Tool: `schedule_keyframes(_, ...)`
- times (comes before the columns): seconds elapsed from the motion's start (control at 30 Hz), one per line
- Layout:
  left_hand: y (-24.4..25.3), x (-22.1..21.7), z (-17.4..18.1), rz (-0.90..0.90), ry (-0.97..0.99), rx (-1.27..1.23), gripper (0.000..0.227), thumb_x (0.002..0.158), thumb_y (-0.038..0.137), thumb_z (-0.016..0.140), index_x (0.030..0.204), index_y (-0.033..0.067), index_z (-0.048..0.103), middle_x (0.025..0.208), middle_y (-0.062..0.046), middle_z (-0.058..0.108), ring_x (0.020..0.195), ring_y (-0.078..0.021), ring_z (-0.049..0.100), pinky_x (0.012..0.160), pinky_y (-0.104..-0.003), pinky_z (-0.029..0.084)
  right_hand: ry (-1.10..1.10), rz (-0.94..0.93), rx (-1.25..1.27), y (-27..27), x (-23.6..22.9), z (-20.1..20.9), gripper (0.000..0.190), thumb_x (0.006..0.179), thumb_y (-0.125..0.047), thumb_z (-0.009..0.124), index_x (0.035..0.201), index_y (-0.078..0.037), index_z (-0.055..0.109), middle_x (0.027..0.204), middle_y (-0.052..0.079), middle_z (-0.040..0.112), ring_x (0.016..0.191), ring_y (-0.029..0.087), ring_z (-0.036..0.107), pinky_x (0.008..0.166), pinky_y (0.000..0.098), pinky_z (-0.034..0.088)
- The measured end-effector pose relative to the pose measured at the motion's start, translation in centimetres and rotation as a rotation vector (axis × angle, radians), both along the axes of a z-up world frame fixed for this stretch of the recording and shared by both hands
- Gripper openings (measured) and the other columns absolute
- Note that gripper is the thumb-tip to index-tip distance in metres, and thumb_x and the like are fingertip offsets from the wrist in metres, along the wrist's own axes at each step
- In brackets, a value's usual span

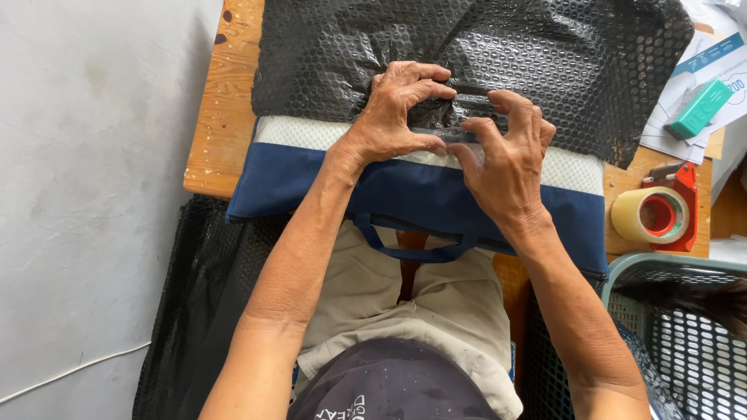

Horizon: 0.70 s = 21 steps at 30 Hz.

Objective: Wrapping a pillow in black bubble wrap and securing it with tape for shipping

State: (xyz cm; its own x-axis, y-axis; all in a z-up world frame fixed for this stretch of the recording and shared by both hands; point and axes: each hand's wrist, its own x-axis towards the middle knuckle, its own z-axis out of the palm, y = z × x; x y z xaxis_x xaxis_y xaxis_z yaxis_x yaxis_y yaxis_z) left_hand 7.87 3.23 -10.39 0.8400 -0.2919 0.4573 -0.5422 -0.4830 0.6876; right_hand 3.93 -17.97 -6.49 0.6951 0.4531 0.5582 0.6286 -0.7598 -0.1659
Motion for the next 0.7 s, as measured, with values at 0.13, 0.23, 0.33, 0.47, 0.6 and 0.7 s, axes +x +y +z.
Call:
schedule_keyframes(0.13,0.1,-0.1,0.0,-0.011,0.007,-0.035,0.074,0.051,0.043,0.105,0.116,0.0261,0.074,0.140,0.004,0.061,0.134,-0.0201,0.045,0.113,-0.046,0.032,-0.069,0.022,0.002,0.3,-0.6,0.4,0.028,0.082,-0.013,0.094,0.102,-0.006,0.076,0.139,0.018,0.055,0.127,0.030,0.051,0.104,0.0453,0.034)
schedule_keyframes(0.23,0.0,-0.4,0.9,-0.043,0.021,-0.019,0.059,0.054,0.045,0.102,0.105,0.0292,0.077,0.143,0.005,0.058,0.136,-0.0207,0.042,0.114,-0.048,0.027,-0.067,0.034,-0.003,0.3,-0.6,0.5,0.029,0.081,-0.010,0.092,0.104,-0.005,0.074,0.136,0.017,0.058,0.122,0.030,0.055,0.103,0.0451,0.036)
schedule_keyframes(0.33,0.0,-0.4,0.8,-0.050,0.010,0.018,0.044,0.058,0.045,0.101,0.094,0.0308,0.082,0.145,0.007,0.055,0.135,-0.0198,0.040,0.113,-0.046,0.025,-0.034,0.036,0.007,0.2,-0.5,0.5,0.031,0.081,-0.010,0.091,0.107,-0.006,0.074,0.131,0.016,0.061,0.119,0.029,0.058,0.102,0.0447,0.037)
schedule_keyframes(0.47,-0.1,-0.3,0.6,-0.044,0.016,-0.001,0.037,0.062,0.044,0.099,0.094,0.0317,0.084,0.144,0.008,0.057,0.134,-0.0178,0.041,0.116,-0.045,0.023,-0.007,0.029,0.020,0.2,-0.4,0.7,0.032,0.080,-0.008,0.089,0.108,-0.004,0.075,0.132,0.018,0.058,0.121,0.031,0.057,0.103,0.0457,0.038)
schedule_keyframes(0.6,-0.1,-0.3,0.4,-0.043,0.007,-0.011,0.032,0.066,0.037,0.098,0.094,0.0320,0.085,0.143,0.010,0.057,0.133,-0.0165,0.042,0.117,-0.045,0.023,-0.013,0.008,0.031,0.4,-0.6,0.3,0.032,0.080,-0.011,0.092,0.107,-0.005,0.075,0.135,0.018,0.057,0.125,0.031,0.055,0.105,0.0461,0.037)
schedule_keyframes(0.7,-0.2,-0.3,0.4,-0.041,0.014,-0.017,0.032,0.067,0.037,0.098,0.096,0.0321,0.084,0.143,0.010,0.058,0.133,-0.0162,0.042,0.116,-0.045,0.023,-0.039,-0.020,0.049,0.6,-0.9,-0.2,0.035,0.079,-0.007,0.092,0.109,-0.003,0.075,0.139,0.019,0.052,0.121,0.032,0.057,0.101,0.0448,0.042)
